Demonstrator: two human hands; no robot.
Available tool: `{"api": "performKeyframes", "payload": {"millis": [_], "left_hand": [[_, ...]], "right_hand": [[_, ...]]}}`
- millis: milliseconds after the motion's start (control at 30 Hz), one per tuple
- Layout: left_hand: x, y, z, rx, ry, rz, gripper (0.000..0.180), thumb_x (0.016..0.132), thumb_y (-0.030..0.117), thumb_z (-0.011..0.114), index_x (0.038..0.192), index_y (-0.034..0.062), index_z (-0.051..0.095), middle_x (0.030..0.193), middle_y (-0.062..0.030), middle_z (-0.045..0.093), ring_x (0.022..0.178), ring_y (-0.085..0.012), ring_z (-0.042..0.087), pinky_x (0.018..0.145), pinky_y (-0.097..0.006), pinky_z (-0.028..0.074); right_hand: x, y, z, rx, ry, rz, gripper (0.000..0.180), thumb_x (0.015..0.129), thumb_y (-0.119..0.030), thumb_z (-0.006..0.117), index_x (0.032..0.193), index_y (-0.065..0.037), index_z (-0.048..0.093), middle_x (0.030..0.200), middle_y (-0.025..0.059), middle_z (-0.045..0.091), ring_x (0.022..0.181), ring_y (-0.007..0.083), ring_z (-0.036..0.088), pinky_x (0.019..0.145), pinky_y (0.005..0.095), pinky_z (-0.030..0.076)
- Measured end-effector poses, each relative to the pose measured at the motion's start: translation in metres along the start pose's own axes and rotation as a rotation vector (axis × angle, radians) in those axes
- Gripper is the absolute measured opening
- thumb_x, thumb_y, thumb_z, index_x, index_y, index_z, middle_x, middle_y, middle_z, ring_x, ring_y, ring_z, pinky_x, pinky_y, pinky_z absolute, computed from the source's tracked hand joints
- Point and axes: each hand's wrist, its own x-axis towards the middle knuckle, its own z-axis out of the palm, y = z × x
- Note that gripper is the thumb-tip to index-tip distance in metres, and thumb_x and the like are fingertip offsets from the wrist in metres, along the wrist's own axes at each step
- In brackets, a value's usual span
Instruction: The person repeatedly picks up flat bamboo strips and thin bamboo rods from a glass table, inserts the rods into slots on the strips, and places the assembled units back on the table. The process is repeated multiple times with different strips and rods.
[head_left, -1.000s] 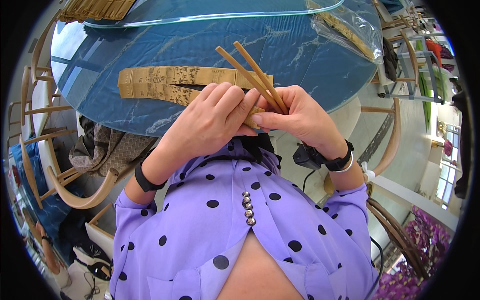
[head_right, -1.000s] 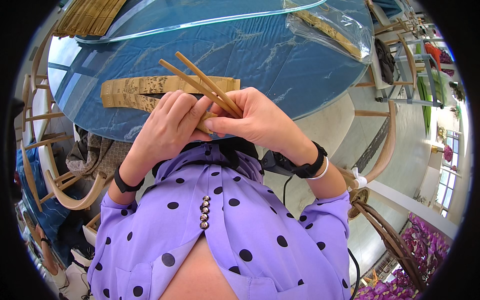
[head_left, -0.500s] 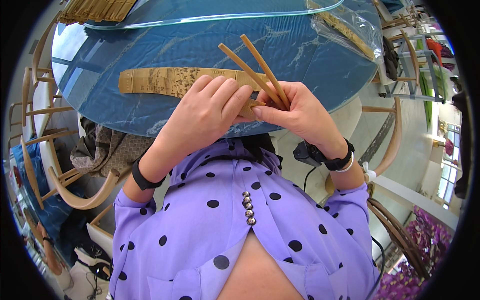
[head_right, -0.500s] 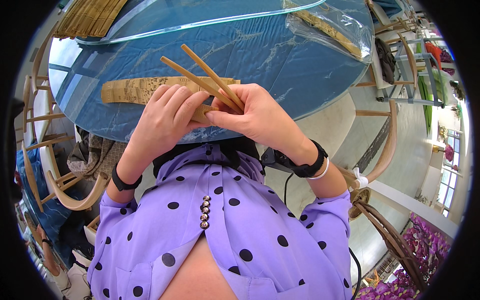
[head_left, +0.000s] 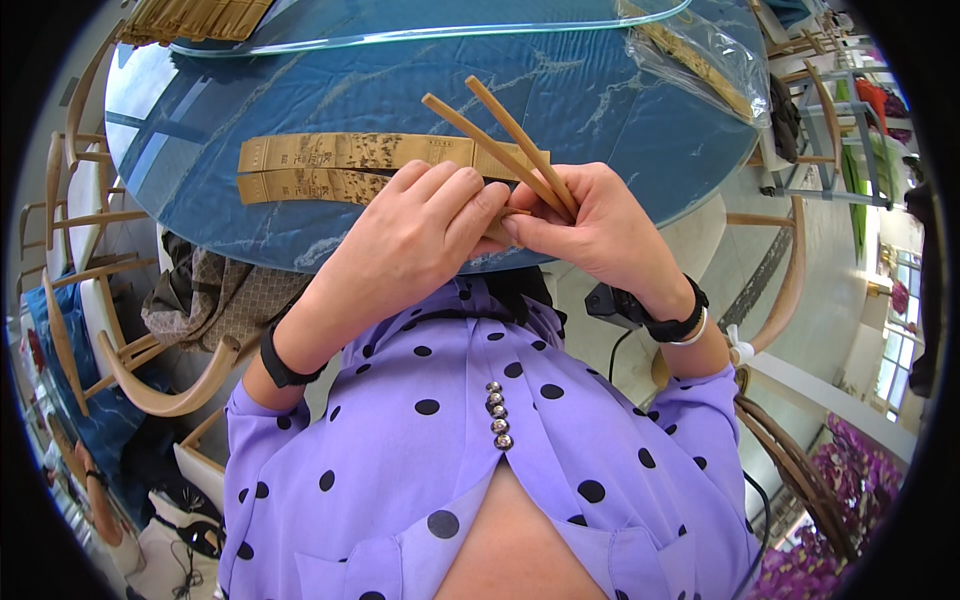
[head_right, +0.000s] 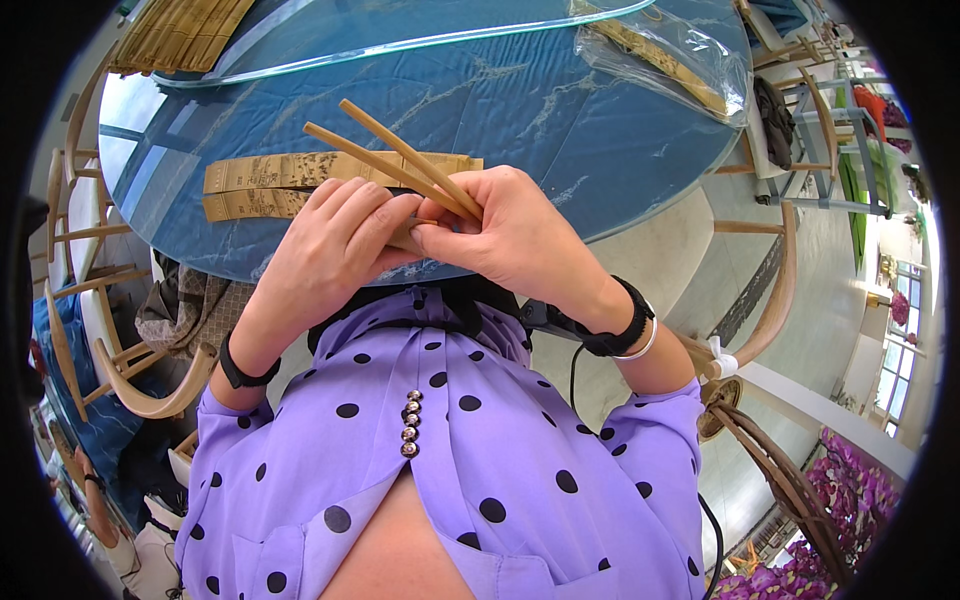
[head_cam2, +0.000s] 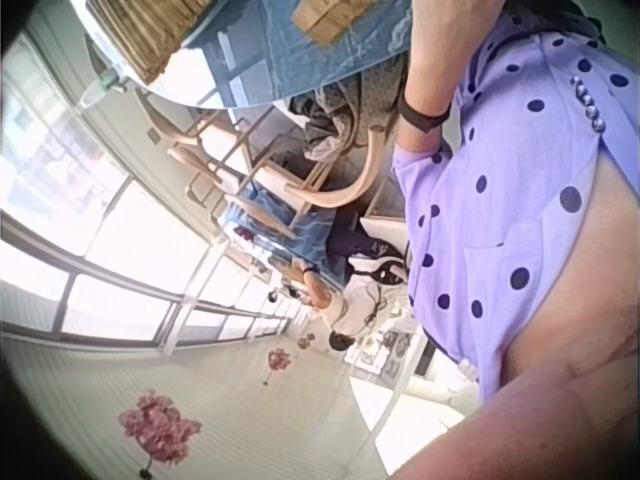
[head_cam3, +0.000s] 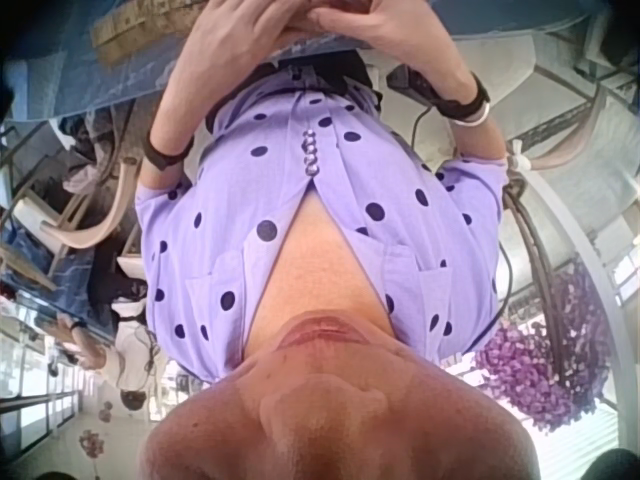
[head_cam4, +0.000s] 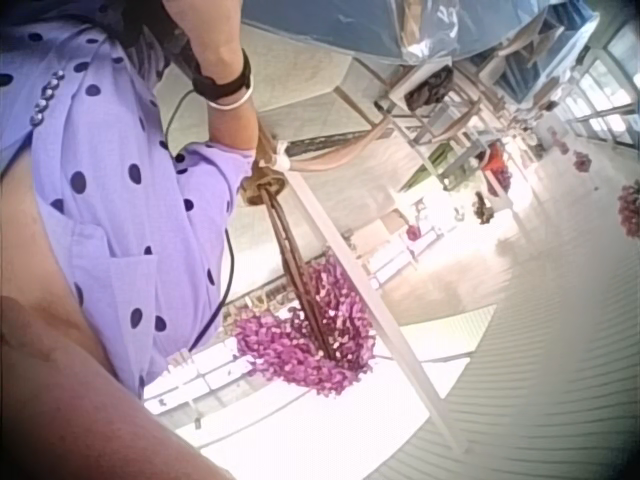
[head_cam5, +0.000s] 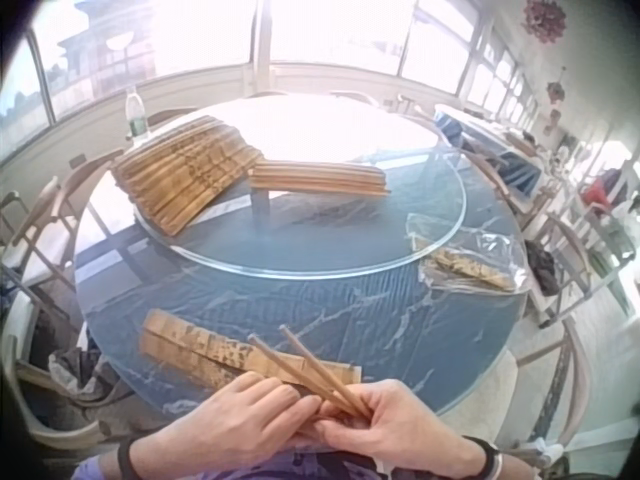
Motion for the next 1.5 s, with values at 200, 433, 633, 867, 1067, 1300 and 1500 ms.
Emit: {"api": "performKeyframes", "payload": {"millis": [200,433,633,867,1067,1300,1500], "left_hand": [[-0.002,-0.005,-0.005,0.033,0.050,-0.045,0.046,0.085,0.024,0.074,0.119,-0.0023,0.057,0.104,-0.0116,0.057,0.097,-0.0280,0.059,0.087,-0.041,0.050],[-0.006,-0.013,-0.010,0.022,0.029,-0.126,0.052,0.081,0.019,0.078,0.124,0.0007,0.055,0.108,-0.0134,0.057,0.102,-0.0336,0.059,0.091,-0.044,0.051],[-0.004,-0.012,-0.011,-0.031,0.011,-0.187,0.053,0.080,0.015,0.078,0.126,0.0038,0.054,0.108,-0.0128,0.057,0.102,-0.0335,0.059,0.090,-0.043,0.051],[-0.002,-0.010,-0.012,-0.063,-0.014,-0.181,0.050,0.081,0.013,0.077,0.125,0.0032,0.054,0.108,-0.0135,0.054,0.103,-0.0343,0.058,0.091,-0.044,0.049],[0.000,-0.004,-0.007,-0.088,-0.019,-0.144,0.046,0.082,0.014,0.076,0.121,0.0022,0.056,0.111,-0.0140,0.054,0.108,-0.0344,0.057,0.094,-0.044,0.048],[0.000,-0.013,-0.018,-0.303,-0.019,-0.250,0.024,0.094,0.018,0.066,0.107,-0.0010,0.059,0.102,-0.0154,0.059,0.097,-0.0351,0.060,0.083,-0.042,0.050],[0.004,-0.022,-0.013,-0.416,-0.004,-0.371,0.013,0.095,0.012,0.063,0.094,-0.0010,0.062,0.086,-0.0137,0.060,0.081,-0.0359,0.061,0.072,-0.043,0.049]], "right_hand": [[-0.015,-0.026,-0.006,-0.382,0.138,-0.112,0.032,0.093,-0.028,0.077,0.102,-0.001,0.065,0.069,-0.0042,0.045,0.061,0.0048,0.037,0.054,0.0233,0.030],[-0.040,-0.026,-0.019,-1.008,0.421,-0.512,0.029,0.088,-0.031,0.075,0.091,-0.003,0.069,0.067,0.0072,0.055,0.058,0.0234,0.054,0.051,0.0349,0.041],[-0.043,-0.023,-0.017,-1.115,0.451,-0.545,0.025,0.084,-0.028,0.078,0.091,-0.005,0.072,0.066,0.0061,0.056,0.056,0.0230,0.055,0.049,0.0353,0.041],[-0.039,-0.024,-0.022,-1.071,0.324,-0.470,0.028,0.087,-0.033,0.075,0.084,-0.006,0.070,0.063,0.0071,0.056,0.054,0.0256,0.056,0.049,0.0366,0.041],[-0.025,-0.020,-0.027,-1.060,0.226,-0.499,0.025,0.088,-0.027,0.075,0.091,-0.002,0.071,0.067,0.0093,0.059,0.056,0.0252,0.057,0.051,0.0350,0.041],[-0.020,-0.013,-0.019,-1.108,0.319,-0.512,0.030,0.086,-0.035,0.075,0.082,-0.007,0.069,0.064,0.0072,0.054,0.056,0.0262,0.056,0.050,0.0377,0.043],[-0.023,-0.011,-0.012,-1.121,0.340,-0.508,0.028,0.084,-0.031,0.078,0.088,-0.004,0.070,0.066,0.0076,0.055,0.056,0.0240,0.055,0.050,0.0356,0.041]]}}
